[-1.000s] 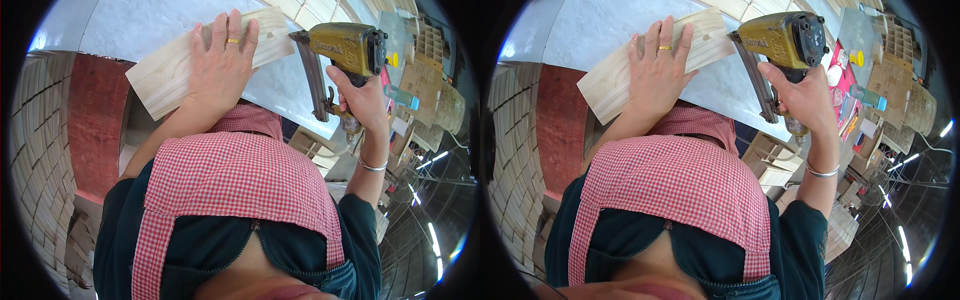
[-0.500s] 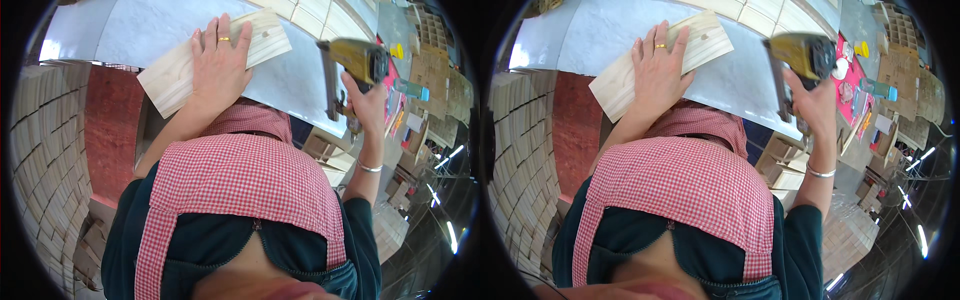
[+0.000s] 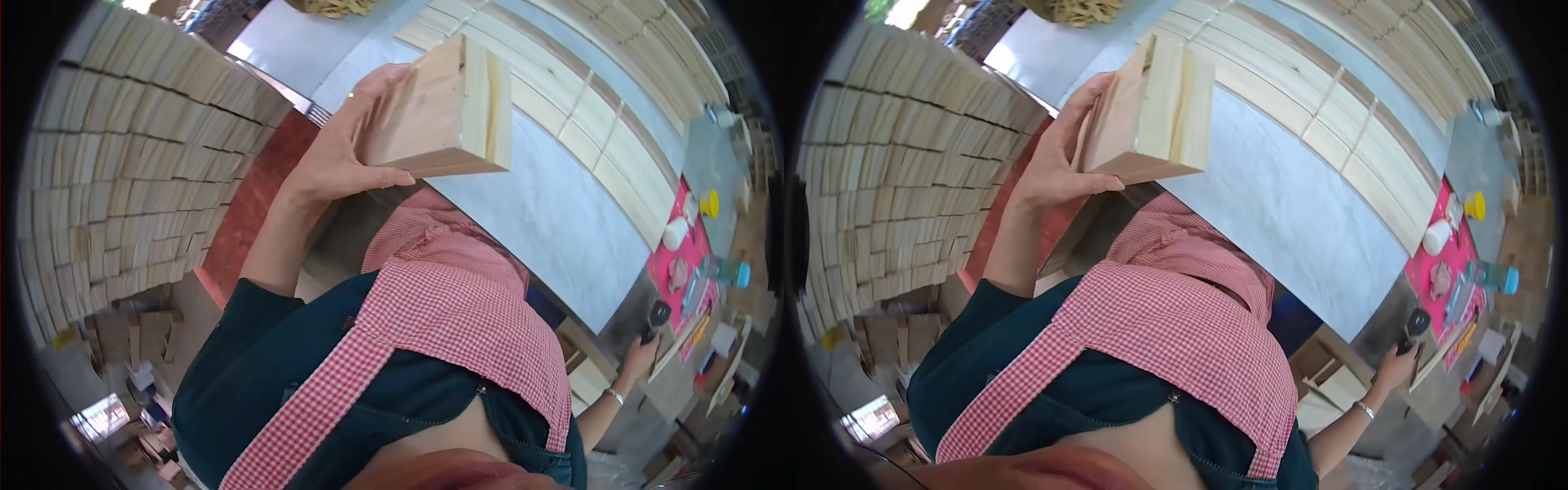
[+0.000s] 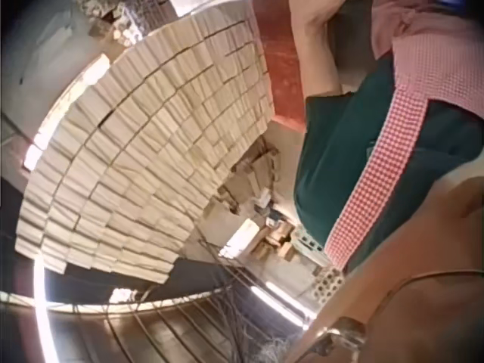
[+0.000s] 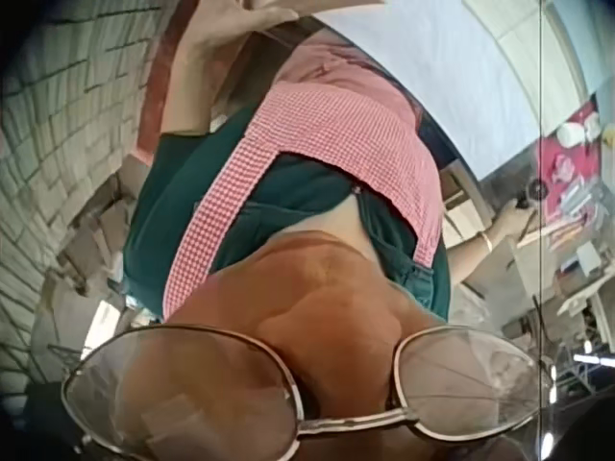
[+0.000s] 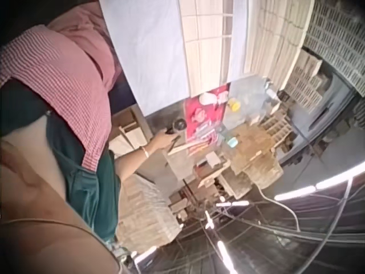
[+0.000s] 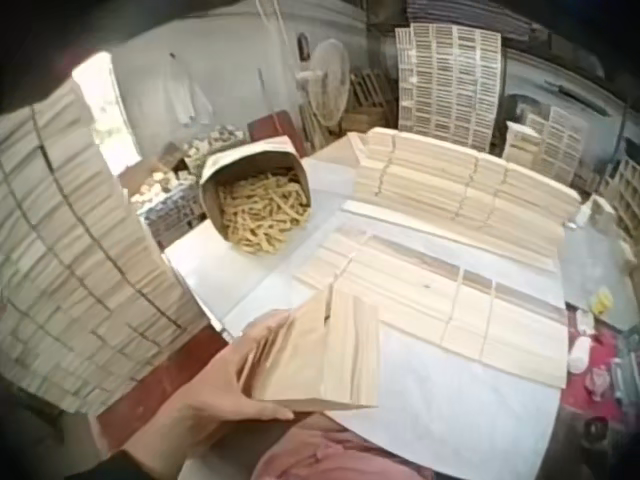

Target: Assemble wooden boxes using glue and a pneumatic stapler.

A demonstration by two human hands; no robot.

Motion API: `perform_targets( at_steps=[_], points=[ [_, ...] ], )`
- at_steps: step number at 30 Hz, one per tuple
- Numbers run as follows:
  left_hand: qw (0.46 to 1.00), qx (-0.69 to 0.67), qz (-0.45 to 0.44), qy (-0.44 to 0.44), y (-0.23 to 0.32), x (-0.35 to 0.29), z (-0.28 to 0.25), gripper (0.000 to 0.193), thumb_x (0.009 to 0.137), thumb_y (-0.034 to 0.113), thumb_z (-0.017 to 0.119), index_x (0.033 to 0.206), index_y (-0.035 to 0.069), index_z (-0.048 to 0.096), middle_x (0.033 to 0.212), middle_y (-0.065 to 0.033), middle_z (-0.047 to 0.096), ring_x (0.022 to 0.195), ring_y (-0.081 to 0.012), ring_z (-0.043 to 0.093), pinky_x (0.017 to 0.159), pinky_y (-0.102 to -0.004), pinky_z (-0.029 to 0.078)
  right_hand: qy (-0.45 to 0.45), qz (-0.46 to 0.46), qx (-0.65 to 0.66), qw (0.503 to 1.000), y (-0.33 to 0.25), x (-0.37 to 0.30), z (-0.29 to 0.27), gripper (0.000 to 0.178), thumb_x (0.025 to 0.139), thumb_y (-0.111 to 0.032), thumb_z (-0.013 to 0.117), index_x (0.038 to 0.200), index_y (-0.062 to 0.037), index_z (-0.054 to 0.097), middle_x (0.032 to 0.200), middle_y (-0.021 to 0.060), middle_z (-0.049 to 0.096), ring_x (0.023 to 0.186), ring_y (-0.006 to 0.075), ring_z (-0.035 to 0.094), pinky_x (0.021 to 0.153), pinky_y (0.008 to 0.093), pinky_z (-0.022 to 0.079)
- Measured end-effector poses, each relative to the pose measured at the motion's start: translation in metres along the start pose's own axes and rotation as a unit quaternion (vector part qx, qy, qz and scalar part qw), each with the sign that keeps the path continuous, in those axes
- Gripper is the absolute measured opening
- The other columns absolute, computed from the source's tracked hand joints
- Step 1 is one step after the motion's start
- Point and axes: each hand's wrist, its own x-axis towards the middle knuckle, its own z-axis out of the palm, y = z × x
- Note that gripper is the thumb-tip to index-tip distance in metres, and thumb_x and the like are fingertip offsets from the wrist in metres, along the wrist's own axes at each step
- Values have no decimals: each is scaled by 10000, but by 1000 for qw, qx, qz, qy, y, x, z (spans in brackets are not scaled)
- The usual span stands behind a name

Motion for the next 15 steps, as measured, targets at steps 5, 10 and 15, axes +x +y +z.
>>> perform_targets(
  at_steps=[5,10,15],
  points=[
    [1000,-13,20,-18,9,8,4,1068,560,160,933,1505,183,436,1537,-36,441,1407,-288,406,1191,-445,302,13,-26,36,999,65,26,64,568,903,-214,636,1408,-1,489,1185,259,669,1021,452,665,845,486,542],
    [994,-107,26,-23,9,27,21,1101,533,131,931,1511,148,426,1526,-67,461,1413,-300,402,1184,-427,319,-12,58,-1,998,-43,-2,16,588,920,-258,631,1422,1,468,1208,267,658,1034,459,662,851,502,536],
    [984,-178,27,-10,9,44,48,1017,583,171,901,1485,84,440,1450,-125,528,1324,-309,501,1130,-444,386,8,71,46,996,-40,-11,16,583,942,-337,631,1397,1,496,1202,265,659,1005,459,664,856,520,530]
  ],
)
